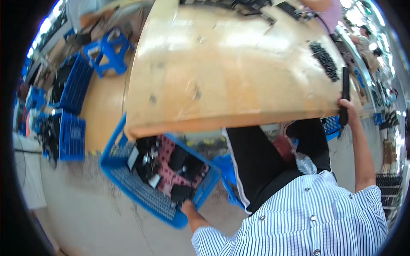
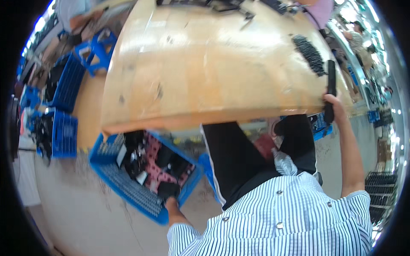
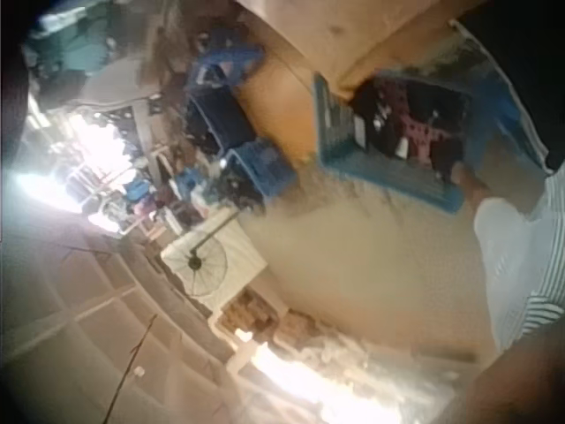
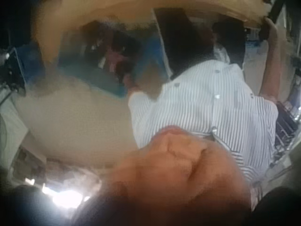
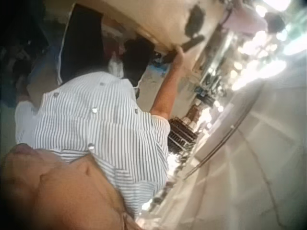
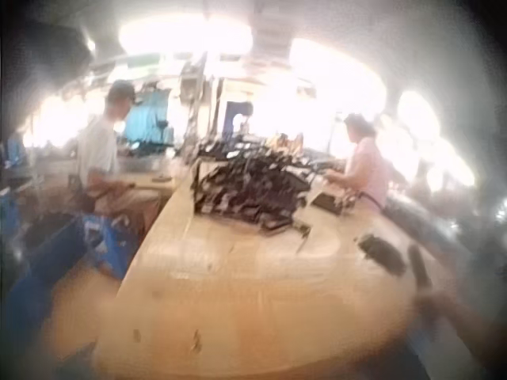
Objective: The person assembles light fixtures by positioning brackets onto lamp housings and driving screws with an electric screwdriver, then places the assembled lights into a plastic crate.
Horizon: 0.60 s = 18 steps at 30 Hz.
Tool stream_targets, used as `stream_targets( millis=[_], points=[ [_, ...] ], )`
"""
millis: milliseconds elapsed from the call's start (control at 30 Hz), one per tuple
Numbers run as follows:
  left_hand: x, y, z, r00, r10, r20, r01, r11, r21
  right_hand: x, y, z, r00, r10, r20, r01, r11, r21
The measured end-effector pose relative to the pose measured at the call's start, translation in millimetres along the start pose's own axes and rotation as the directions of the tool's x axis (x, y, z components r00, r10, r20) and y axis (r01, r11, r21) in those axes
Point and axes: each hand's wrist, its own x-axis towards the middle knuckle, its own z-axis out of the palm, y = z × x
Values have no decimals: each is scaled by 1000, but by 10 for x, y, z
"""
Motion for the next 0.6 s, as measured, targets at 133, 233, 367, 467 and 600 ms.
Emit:
stream_targets(
  millis=[133, 233, 367, 467, 600],
  points=[
    [-121, 354, -319, 998, 1, 66, 9, 988, -155, -106, -111, -91, 999, -27, 32, 21, 980, 196],
    [-190, 415, -179, 982, 94, -163, -125, 973, -194, -69, -125, 52, 992, -104, 68, 83, 964, 253],
    [-651, 1353, -640, 872, 263, -413, -409, 856, -318, -165, -125, -142, 995, -89, -48, 98, 964, 246],
    [-1152, 1877, -1222, 696, 435, -572, -657, 707, -262, -136, 32, -286, 995, -93, 25, 84, 966, 244],
    [-1621, 2164, -2143, 561, 673, -481, -718, 685, 121, -116, 32, -181, 991, -136, -7, 126, 892, 434]
  ],
)
